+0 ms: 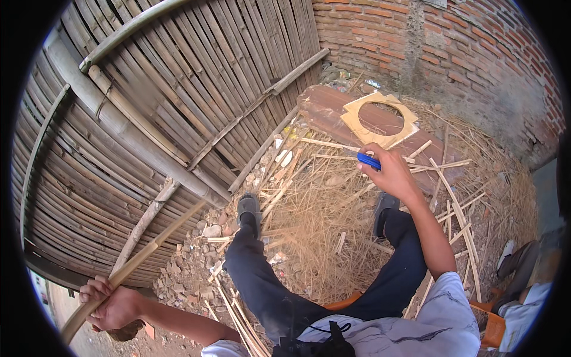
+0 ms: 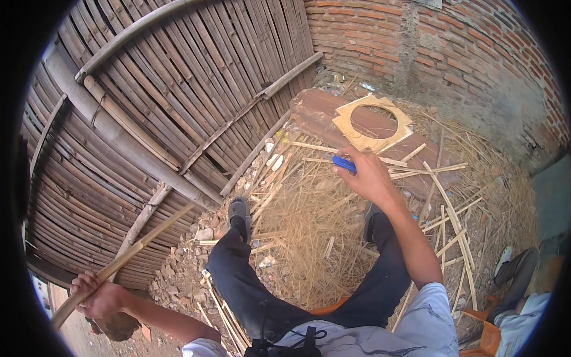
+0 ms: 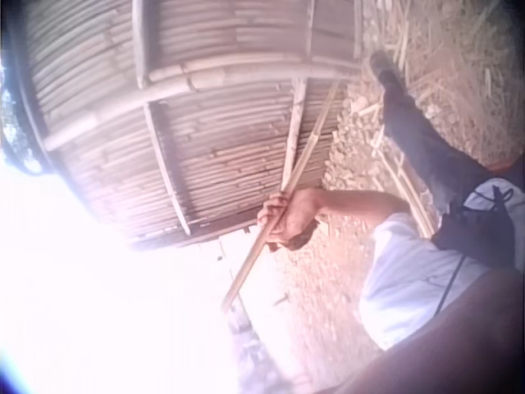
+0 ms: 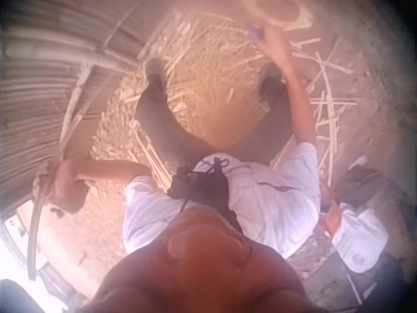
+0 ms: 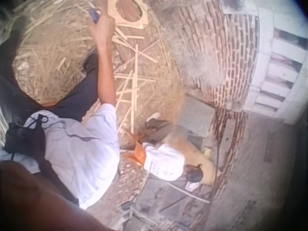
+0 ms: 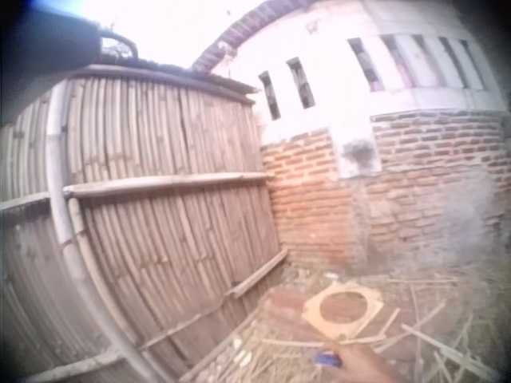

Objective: The person sits on the ground and uses a blue utility knife to shave a long, thin bamboo strip. They hold the strip with the left hand and repeatedly scrape the surface with the knife in the right hand to smooth it. The person rotates the strip to work on different sides while seated.

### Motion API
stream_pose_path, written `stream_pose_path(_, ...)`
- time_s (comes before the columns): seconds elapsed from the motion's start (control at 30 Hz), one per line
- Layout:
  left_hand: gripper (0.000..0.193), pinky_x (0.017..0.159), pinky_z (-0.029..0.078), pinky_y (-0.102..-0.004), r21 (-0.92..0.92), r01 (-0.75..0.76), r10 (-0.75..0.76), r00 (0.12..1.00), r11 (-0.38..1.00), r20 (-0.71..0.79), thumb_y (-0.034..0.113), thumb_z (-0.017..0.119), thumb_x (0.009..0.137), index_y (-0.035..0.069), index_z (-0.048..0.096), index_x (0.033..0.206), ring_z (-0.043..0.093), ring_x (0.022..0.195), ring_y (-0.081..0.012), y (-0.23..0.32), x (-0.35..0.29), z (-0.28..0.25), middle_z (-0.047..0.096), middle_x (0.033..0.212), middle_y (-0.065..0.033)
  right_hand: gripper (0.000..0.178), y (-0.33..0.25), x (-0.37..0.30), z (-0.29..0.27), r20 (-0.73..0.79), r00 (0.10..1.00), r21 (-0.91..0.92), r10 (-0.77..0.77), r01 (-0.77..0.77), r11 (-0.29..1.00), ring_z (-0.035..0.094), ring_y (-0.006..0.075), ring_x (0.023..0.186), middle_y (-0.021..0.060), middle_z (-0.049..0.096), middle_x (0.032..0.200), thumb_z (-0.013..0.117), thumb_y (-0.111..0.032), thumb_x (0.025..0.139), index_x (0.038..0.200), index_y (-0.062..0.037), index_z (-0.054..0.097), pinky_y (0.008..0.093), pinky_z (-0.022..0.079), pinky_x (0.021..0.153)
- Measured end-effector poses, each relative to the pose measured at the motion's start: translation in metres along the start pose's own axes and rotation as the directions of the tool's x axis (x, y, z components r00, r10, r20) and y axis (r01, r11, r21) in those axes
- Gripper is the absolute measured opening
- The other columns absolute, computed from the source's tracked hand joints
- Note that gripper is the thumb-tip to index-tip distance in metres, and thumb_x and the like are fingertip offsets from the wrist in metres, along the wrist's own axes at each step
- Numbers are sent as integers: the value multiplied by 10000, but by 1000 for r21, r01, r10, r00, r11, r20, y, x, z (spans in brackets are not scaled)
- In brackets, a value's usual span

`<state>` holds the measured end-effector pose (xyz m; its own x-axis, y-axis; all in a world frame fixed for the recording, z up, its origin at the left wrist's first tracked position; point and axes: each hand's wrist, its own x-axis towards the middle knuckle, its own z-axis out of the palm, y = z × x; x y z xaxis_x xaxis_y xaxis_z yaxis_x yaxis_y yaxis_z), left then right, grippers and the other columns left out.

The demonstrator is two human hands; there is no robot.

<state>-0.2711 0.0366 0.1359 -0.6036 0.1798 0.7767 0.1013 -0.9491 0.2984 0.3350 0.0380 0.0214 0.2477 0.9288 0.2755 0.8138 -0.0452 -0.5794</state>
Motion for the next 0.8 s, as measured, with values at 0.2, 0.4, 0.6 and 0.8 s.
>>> stream_pose_path(0.2,340,629,318,-332,-526,358,-289,934,771,212,437,446,1005,119,433,884,334,673,-177,-38,-81,59,368,787,-34,388,-30,-9,16,-3,984,200,-179,176,964,789,305,857,142,792,919,819,-345,966,1249,-102,717,400,600,800)
stream_pose_path(0.4,453,499,279,-302,-441,805,-621,589,397,517,539,299,1117,170,381,866,258,567,-126,-71,-204,175,295,687,31,340,-50,-15,25,-24,962,371,-273,262,891,752,188,842,92,782,953,829,-288,978,1236,-85,741,343,580,774)
stream_pose_path(0.6,539,558,270,-321,-94,993,-656,117,71,746,610,359,1077,122,400,852,280,571,-133,-91,-301,206,312,691,19,418,-45,-15,19,-21,982,494,-186,172,853,665,104,820,54,775,987,814,-270,986,1331,-49,727,311,528,740)
stream_pose_path(0.8,548,595,322,-305,132,991,-576,-110,-3,810,596,422,1064,78,520,919,369,625,-116,-82,-356,192,402,705,8,410,-43,-21,24,9,967,522,-256,213,826,687,105,823,59,781,965,808,-269,987,1328,-47,754,299,549,747)
